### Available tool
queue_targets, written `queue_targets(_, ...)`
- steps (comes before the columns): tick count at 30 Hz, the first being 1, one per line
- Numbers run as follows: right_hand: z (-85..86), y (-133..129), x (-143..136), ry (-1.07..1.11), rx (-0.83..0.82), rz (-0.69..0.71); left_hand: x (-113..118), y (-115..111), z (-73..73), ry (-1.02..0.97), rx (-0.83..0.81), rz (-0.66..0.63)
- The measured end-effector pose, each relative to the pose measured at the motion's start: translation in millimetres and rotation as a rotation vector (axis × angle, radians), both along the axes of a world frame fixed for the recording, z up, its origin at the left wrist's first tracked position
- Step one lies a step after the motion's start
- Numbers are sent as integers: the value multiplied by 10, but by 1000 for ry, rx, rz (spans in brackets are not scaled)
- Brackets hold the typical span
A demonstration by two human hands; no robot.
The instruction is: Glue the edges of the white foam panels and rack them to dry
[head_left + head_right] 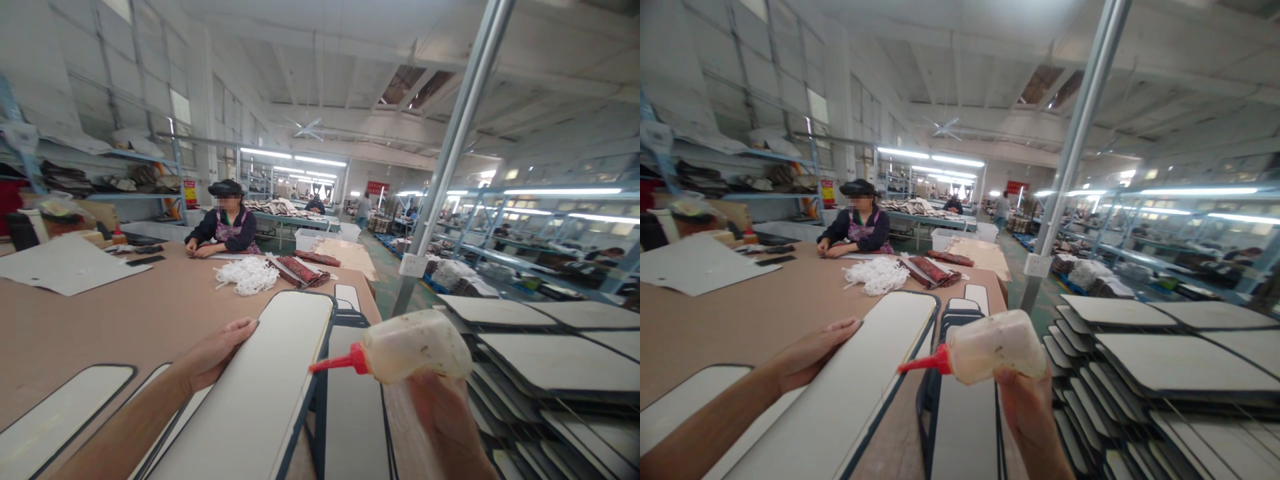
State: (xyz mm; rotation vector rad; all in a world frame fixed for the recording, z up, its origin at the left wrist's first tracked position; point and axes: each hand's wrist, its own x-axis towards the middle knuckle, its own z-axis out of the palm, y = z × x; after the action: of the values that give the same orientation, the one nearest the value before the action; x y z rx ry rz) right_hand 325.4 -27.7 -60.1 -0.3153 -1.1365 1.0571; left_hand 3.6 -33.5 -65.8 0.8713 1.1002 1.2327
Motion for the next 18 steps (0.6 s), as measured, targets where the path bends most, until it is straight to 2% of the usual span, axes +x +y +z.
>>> queue_targets(4,-36,-7,46,-55,26,46,18,55,1,-20,6,2)
queue_targets(13,91,-177,-12,-28,3,61,124,152,67,-31,19,-11)
queue_targets(18,66,-180,-5,-11,5,59,166,193,106,-24,27,4)
